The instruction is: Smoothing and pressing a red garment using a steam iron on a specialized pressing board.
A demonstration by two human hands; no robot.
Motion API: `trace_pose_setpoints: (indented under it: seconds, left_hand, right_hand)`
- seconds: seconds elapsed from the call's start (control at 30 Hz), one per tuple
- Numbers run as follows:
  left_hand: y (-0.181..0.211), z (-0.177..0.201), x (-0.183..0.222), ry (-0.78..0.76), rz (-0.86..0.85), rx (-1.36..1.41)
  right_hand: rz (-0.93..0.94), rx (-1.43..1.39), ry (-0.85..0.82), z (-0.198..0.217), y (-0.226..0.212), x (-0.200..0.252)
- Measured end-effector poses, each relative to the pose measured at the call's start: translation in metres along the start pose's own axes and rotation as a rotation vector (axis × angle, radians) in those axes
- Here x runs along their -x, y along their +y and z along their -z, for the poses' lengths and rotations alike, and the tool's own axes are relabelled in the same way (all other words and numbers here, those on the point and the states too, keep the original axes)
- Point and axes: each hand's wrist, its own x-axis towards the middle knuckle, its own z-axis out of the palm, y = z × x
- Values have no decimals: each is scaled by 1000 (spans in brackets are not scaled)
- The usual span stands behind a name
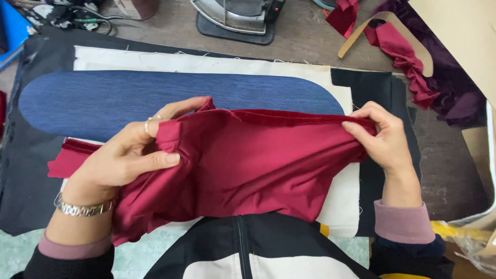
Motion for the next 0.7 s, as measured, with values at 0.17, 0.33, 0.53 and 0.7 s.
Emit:
trace_pose_setpoints:
  seconds: [0.17, 0.33, 0.53, 0.7]
  left_hand:
    - [-27, 16, -30, -138, -166, -148]
    - [-57, 28, -63, -262, -22, -143]
    - [-62, 31, -71, -248, 187, -31]
    - [-73, 30, -56, -112, 145, -140]
  right_hand:
    - [-102, -128, 131, 13, 29, 15]
    - [-176, -115, 66, 12, 35, 15]
    - [-277, -120, -20, 13, 18, 8]
    - [-244, -141, -67, 14, 15, 6]
